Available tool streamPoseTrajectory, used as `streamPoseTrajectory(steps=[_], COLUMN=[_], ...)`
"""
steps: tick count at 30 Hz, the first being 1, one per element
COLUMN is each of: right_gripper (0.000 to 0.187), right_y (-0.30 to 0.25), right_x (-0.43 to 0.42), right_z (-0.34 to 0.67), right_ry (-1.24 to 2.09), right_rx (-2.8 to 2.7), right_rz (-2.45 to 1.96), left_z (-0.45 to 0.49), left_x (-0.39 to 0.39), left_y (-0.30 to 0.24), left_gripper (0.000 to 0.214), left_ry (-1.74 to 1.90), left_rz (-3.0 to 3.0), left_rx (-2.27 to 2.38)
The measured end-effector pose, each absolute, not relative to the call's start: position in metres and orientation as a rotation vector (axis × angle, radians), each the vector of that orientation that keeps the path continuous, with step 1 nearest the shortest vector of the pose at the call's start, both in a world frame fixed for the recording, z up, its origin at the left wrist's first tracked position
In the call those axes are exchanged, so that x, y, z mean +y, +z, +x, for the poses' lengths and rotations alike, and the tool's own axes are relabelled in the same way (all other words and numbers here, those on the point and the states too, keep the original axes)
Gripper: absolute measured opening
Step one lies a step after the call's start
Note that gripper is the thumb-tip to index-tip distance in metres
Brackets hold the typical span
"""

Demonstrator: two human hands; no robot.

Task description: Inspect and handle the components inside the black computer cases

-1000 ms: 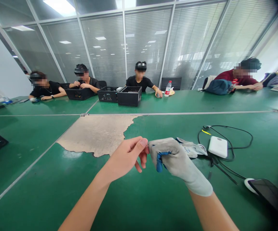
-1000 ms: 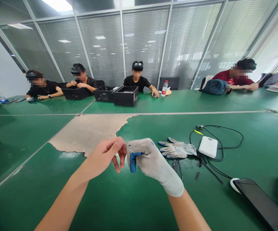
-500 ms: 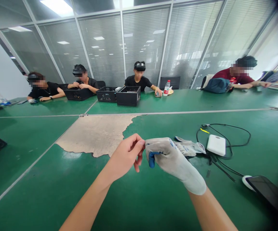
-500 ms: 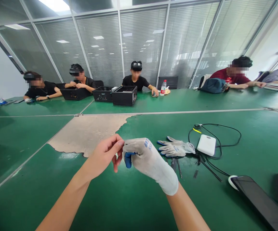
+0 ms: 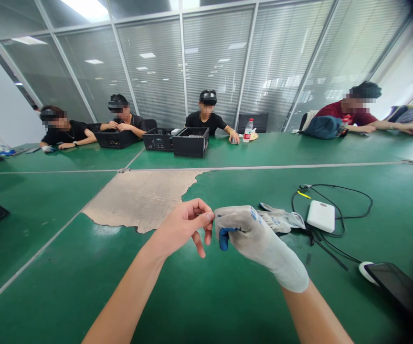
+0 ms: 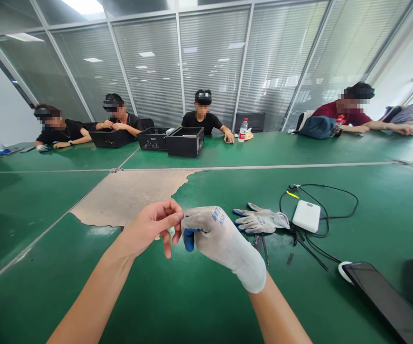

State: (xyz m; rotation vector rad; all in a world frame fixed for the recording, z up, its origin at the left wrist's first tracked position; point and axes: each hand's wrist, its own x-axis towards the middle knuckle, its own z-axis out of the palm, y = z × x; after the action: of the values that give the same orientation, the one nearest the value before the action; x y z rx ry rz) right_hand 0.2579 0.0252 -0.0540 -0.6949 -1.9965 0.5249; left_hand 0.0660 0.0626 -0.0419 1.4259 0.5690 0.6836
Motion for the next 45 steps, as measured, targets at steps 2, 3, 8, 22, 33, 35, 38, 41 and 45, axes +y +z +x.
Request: streamPoseTrajectory(steps=[2, 3, 8, 22, 33, 35, 38, 41, 45], right_gripper=[0.040, 0.039, 0.036, 0.034, 0.036, 0.034, 0.033, 0.034, 0.036], right_y=[-0.053, -0.054, -0.058, -0.063, -0.062, -0.060, -0.057, -0.056, -0.061], right_x=[0.025, 0.024, 0.025, 0.027, 0.030, 0.028, 0.025, 0.024, 0.031], right_z=[0.258, 0.258, 0.261, 0.265, 0.266, 0.266, 0.266, 0.267, 0.269], right_ry=[0.522, 0.524, 0.542, 0.471, 0.540, 0.545, 0.594, 0.660, 0.566], right_rx=[-1.985, -1.978, -1.998, -2.019, -1.978, -1.966, -1.936, -1.899, -1.894], right_rz=[-0.693, -0.690, -0.733, -0.805, -0.735, -0.736, -0.697, -0.666, -0.715], left_z=[0.067, 0.068, 0.072, 0.074, 0.074, 0.076, 0.077, 0.076, 0.069], left_x=[0.063, 0.063, 0.059, 0.057, 0.052, 0.052, 0.052, 0.052, 0.045], left_y=[-0.042, -0.041, -0.041, -0.044, -0.042, -0.042, -0.042, -0.041, -0.033], left_gripper=[0.043, 0.043, 0.044, 0.037, 0.039, 0.039, 0.038, 0.036, 0.030], left_ry=[0.676, 0.672, 0.686, 0.712, 0.718, 0.710, 0.707, 0.731, 0.908], left_rz=[1.420, 1.418, 1.446, 1.502, 1.513, 1.518, 1.516, 1.510, 1.546], left_rx=[0.572, 0.576, 0.590, 0.611, 0.622, 0.612, 0.599, 0.619, 0.751])
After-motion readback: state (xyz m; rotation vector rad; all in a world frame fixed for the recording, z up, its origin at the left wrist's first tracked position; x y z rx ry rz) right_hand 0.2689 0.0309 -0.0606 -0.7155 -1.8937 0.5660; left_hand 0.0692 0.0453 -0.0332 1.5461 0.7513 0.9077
